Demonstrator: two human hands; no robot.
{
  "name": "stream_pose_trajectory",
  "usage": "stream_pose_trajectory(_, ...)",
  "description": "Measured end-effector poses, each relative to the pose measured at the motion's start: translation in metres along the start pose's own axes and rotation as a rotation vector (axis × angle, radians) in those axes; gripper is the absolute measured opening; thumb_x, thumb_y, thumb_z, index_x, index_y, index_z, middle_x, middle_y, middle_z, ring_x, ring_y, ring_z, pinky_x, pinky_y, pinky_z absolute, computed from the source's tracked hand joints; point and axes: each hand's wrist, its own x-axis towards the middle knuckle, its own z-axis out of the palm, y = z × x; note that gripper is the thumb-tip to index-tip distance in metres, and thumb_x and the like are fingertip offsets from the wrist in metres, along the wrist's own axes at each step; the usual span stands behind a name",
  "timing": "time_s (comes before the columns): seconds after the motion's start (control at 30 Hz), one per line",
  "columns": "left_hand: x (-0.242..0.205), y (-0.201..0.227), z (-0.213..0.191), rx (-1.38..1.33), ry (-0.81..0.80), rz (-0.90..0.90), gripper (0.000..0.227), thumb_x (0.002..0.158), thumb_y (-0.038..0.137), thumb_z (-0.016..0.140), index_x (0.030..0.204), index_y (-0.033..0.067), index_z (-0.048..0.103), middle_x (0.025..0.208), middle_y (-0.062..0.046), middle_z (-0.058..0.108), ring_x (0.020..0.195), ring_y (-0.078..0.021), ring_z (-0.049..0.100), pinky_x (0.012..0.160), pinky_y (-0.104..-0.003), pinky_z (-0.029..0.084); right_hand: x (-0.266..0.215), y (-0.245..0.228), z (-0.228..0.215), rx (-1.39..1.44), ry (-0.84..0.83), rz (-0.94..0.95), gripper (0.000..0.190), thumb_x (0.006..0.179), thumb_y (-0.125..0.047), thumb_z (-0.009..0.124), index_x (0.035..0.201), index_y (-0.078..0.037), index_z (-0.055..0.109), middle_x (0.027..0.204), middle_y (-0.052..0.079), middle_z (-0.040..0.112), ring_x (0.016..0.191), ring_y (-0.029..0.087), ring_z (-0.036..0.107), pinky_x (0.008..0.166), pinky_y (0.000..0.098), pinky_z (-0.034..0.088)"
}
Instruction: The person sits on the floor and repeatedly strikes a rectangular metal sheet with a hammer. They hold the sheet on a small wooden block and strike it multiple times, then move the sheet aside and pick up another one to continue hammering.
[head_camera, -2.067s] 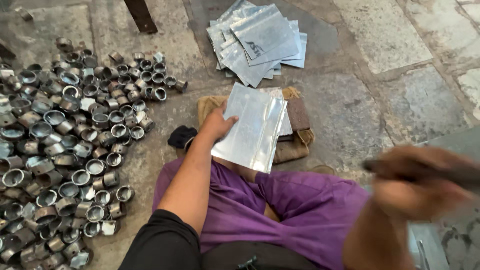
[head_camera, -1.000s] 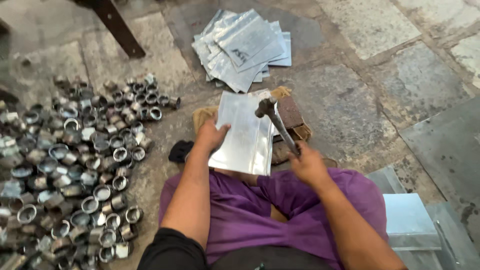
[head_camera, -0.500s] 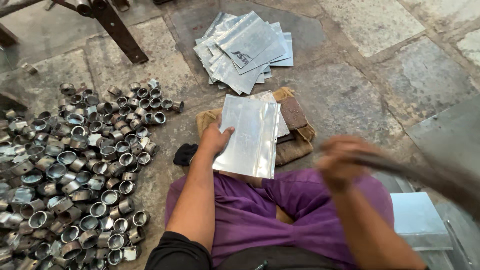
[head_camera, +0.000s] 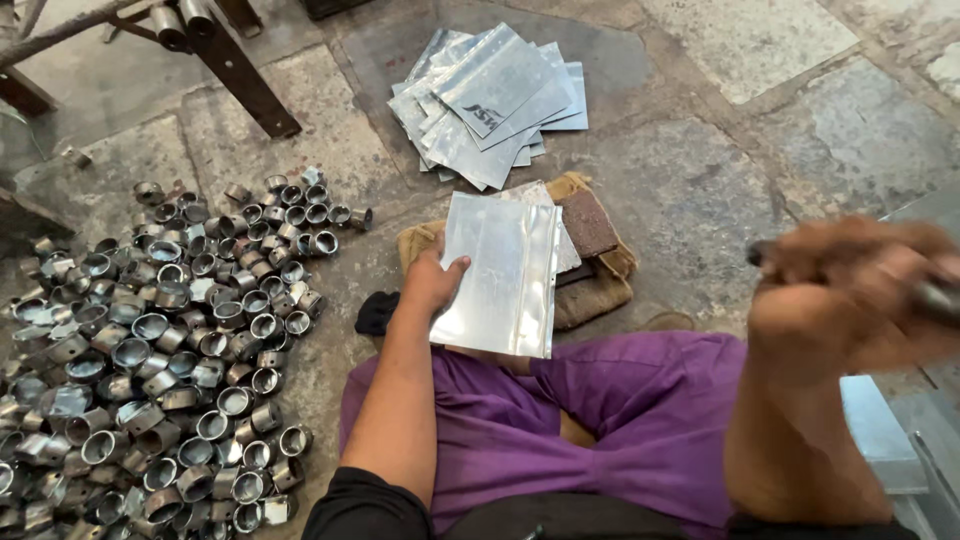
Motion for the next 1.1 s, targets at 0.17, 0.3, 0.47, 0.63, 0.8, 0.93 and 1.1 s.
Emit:
stream_pose_trajectory(0.17, 0.001, 0.001, 0.001, 0.042, -0.011, -0.066, 0.078, 0.087, 0.034, 0.074, 0.153, 0.0051, 0.043, 0.130, -0.027, 0.065, 0.122, -0.0381, 0.064, 0.102, -0.039, 0.049, -0.126, 0.039, 0.012, -0.617, -0.573, 0.314, 0.025, 0.099, -0.015, 0.061, 0.119, -0.003, 0.052, 0.088, 0.024, 0.062, 0.077, 0.040, 0.061, 0.069, 0.0486, 0.049)
stream_pose_trajectory(0.3, 0.000, -0.004, 0.005, 0.034, 0.013, -0.012, 0.076, 0.086, 0.033, 0.074, 0.151, 0.0057, 0.046, 0.132, -0.026, 0.064, 0.123, -0.0389, 0.063, 0.102, -0.041, 0.048, -0.162, 0.055, 0.029, -0.685, -1.026, 0.804, 0.034, 0.087, -0.015, 0.066, 0.116, -0.002, 0.055, 0.093, 0.032, 0.068, 0.089, 0.053, 0.065, 0.076, 0.0575, 0.051)
stream_pose_trajectory(0.47, 0.008, -0.011, 0.009, 0.016, 0.010, -0.061, 0.073, 0.087, 0.036, 0.075, 0.148, 0.0035, 0.050, 0.132, -0.027, 0.065, 0.122, -0.0381, 0.064, 0.103, -0.040, 0.050, -0.069, 0.018, 0.026, -0.641, -0.600, 0.784, 0.016, 0.099, -0.016, 0.060, 0.106, -0.002, 0.059, 0.079, 0.019, 0.064, 0.067, 0.036, 0.063, 0.060, 0.0490, 0.048)
stream_pose_trajectory(0.63, 0.000, -0.005, 0.005, 0.043, -0.029, -0.101, 0.072, 0.089, 0.037, 0.075, 0.149, 0.0043, 0.050, 0.131, -0.026, 0.067, 0.123, -0.0374, 0.065, 0.103, -0.039, 0.050, 0.003, 0.003, 0.012, 0.200, 0.067, 0.296, 0.019, 0.102, -0.008, 0.061, 0.114, -0.003, 0.047, 0.078, 0.012, 0.050, 0.059, 0.011, 0.049, 0.053, 0.0286, 0.042)
stream_pose_trajectory(0.8, -0.005, 0.011, -0.004, 0.023, -0.036, -0.090, 0.077, 0.088, 0.034, 0.073, 0.154, 0.0090, 0.042, 0.133, -0.026, 0.063, 0.123, -0.0372, 0.063, 0.102, -0.040, 0.049, -0.114, 0.045, 0.021, -0.665, -0.593, 0.260, 0.033, 0.095, -0.013, 0.062, 0.125, -0.002, 0.051, 0.084, 0.023, 0.061, 0.075, 0.036, 0.061, 0.068, 0.0451, 0.048)
stream_pose_trajectory(0.93, -0.006, 0.008, -0.003, -0.008, -0.015, -0.083, 0.076, 0.088, 0.034, 0.072, 0.154, 0.0098, 0.043, 0.133, -0.025, 0.065, 0.122, -0.0363, 0.065, 0.102, -0.039, 0.049, -0.158, 0.057, 0.022, -0.759, -1.061, 0.763, 0.041, 0.090, -0.017, 0.063, 0.127, -0.001, 0.056, 0.086, 0.030, 0.068, 0.082, 0.051, 0.068, 0.074, 0.0541, 0.052)
stream_pose_trajectory(1.1, 0.000, -0.009, 0.006, 0.038, -0.020, -0.062, 0.076, 0.088, 0.035, 0.074, 0.152, 0.0070, 0.046, 0.130, -0.028, 0.066, 0.122, -0.0383, 0.065, 0.103, -0.040, 0.049, -0.087, 0.027, 0.038, -0.540, -0.662, 0.669, 0.024, 0.095, -0.019, 0.067, 0.109, 0.000, 0.061, 0.086, 0.023, 0.070, 0.076, 0.038, 0.070, 0.066, 0.0461, 0.053)
